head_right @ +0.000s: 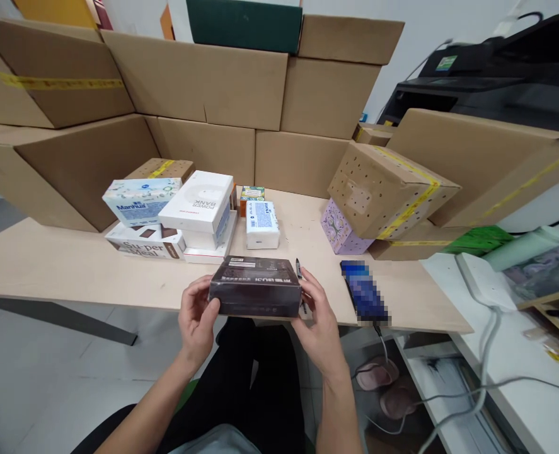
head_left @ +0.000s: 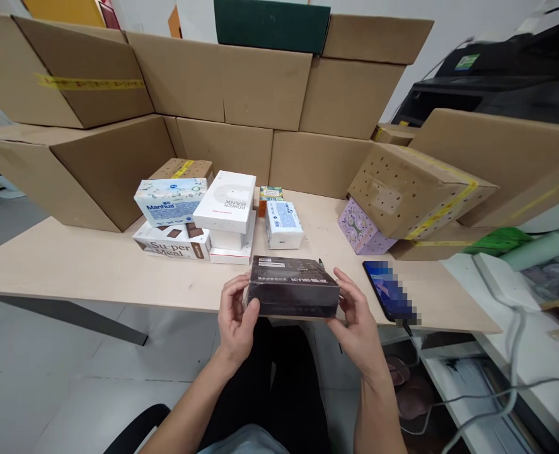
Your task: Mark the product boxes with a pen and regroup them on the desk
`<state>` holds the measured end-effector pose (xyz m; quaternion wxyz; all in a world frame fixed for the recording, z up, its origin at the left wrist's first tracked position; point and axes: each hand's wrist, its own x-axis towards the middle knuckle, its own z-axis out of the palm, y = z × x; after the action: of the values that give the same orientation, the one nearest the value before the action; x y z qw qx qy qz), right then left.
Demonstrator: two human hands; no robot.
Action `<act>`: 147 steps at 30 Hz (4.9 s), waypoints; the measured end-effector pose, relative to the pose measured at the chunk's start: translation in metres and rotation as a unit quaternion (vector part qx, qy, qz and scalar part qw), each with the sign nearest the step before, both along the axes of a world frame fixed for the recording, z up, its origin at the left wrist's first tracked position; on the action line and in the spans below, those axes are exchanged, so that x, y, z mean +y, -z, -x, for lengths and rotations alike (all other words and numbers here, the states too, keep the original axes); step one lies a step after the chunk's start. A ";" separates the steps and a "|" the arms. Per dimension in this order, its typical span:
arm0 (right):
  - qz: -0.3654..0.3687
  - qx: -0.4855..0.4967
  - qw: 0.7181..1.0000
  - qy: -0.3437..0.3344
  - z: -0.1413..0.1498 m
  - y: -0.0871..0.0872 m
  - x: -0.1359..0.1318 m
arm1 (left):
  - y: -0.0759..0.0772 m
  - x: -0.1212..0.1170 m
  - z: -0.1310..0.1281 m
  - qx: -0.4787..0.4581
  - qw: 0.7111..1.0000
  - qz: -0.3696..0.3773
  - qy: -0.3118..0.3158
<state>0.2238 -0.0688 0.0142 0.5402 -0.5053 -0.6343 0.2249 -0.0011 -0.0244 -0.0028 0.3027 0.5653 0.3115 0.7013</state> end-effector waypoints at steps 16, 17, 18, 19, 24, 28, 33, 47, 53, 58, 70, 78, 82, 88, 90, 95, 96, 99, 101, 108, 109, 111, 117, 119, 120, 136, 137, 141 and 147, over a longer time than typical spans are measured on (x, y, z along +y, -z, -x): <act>0.006 -0.260 0.959 0.117 -0.017 0.016 -0.033 | 0.016 -0.021 0.008 0.248 0.961 -0.098 -0.074; 0.005 -0.241 0.961 0.139 -0.020 0.015 -0.029 | 0.016 -0.021 0.008 0.249 0.961 -0.098 -0.072; 0.011 -0.225 0.961 0.163 -0.024 0.014 -0.024 | 0.015 -0.021 0.009 0.248 0.961 -0.099 -0.070; 0.027 -0.215 0.959 0.182 -0.027 0.013 -0.018 | 0.015 -0.021 0.009 0.247 0.962 -0.099 -0.067; 0.137 -0.259 0.945 0.143 -0.030 0.005 0.020 | 0.013 -0.023 0.012 0.250 0.963 -0.080 -0.056; 0.192 -0.301 0.928 0.102 -0.022 -0.004 0.036 | 0.002 -0.020 0.007 0.274 0.952 -0.083 -0.109; 0.174 -0.198 0.955 0.136 -0.025 -0.001 0.038 | -0.025 -0.019 -0.009 0.333 0.918 -0.166 -0.134; -0.038 0.220 0.974 0.035 -0.009 -0.036 0.027 | -0.035 -0.020 -0.052 0.561 0.809 -0.121 -0.127; -0.070 0.305 0.948 0.059 0.021 -0.049 0.050 | -0.035 -0.017 -0.048 0.566 0.804 -0.127 -0.130; 0.050 0.240 0.969 0.041 0.025 -0.043 0.064 | -0.035 -0.015 -0.047 0.558 0.810 -0.130 -0.128; 0.109 0.007 0.987 0.121 0.026 -0.039 0.073 | -0.031 -0.016 -0.049 0.581 0.793 -0.119 -0.135; 0.105 -0.063 0.985 0.124 0.027 -0.041 0.073 | -0.031 -0.016 -0.049 0.586 0.790 -0.119 -0.133; 0.103 -0.092 0.983 0.119 0.027 -0.041 0.074 | -0.030 -0.016 -0.049 0.584 0.794 -0.110 -0.131; 0.114 -0.089 0.982 0.118 0.027 -0.043 0.074 | -0.030 -0.016 -0.049 0.587 0.789 -0.114 -0.141; 0.110 -0.084 0.984 0.113 0.028 -0.042 0.074 | -0.030 -0.015 -0.049 0.589 0.787 -0.117 -0.143; 0.064 0.028 0.979 0.193 0.019 -0.032 0.071 | -0.030 -0.015 -0.048 0.589 0.787 -0.120 -0.139; 0.047 0.035 0.974 0.218 0.014 -0.029 0.070 | -0.030 -0.015 -0.048 0.588 0.788 -0.117 -0.137; -0.008 -0.072 0.972 0.226 -0.011 -0.018 0.066 | -0.031 -0.011 -0.048 0.588 0.790 -0.112 -0.133; -0.012 -0.211 0.961 0.180 -0.028 -0.010 0.064 | -0.032 -0.007 -0.049 0.587 0.791 -0.113 -0.133; 0.113 -0.491 0.851 0.150 -0.042 0.005 0.070 | -0.033 0.016 -0.056 0.586 0.792 -0.122 -0.122; 0.116 -0.495 0.849 0.147 -0.040 0.006 0.071 | -0.033 0.018 -0.056 0.583 0.794 -0.125 -0.121; 0.116 -0.493 0.851 0.138 -0.040 0.006 0.070 | -0.033 0.020 -0.056 0.574 0.799 -0.135 -0.121; 0.194 -0.448 0.803 0.341 -0.077 0.002 0.031 | -0.032 0.005 -0.044 0.414 0.871 -0.244 -0.099; 0.292 -0.416 0.768 0.390 -0.094 0.003 0.016 | -0.029 -0.007 -0.043 0.339 0.896 -0.279 -0.064; 0.330 -0.406 0.759 0.388 -0.101 0.003 0.010 | -0.026 -0.013 -0.044 0.318 0.903 -0.286 -0.043; 0.236 -0.168 0.900 0.325 -0.065 -0.008 -0.036 | -0.009 -0.055 -0.082 0.177 0.918 0.194 0.296; 0.207 -0.139 0.914 0.321 -0.054 -0.009 -0.042 | -0.010 -0.055 -0.084 0.136 0.908 0.231 0.322; 0.097 -0.100 0.943 0.302 -0.001 -0.016 -0.057 | -0.013 -0.055 -0.088 -0.019 0.897 0.272 0.349; -0.049 -0.174 0.935 0.305 0.053 -0.011 -0.049 | -0.021 -0.057 -0.084 -0.129 0.906 0.261 0.306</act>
<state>0.1711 -0.1180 0.0255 0.4885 -0.6784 -0.5438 -0.0737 0.0830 -0.0817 0.0181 0.6768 0.4383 0.2531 0.5346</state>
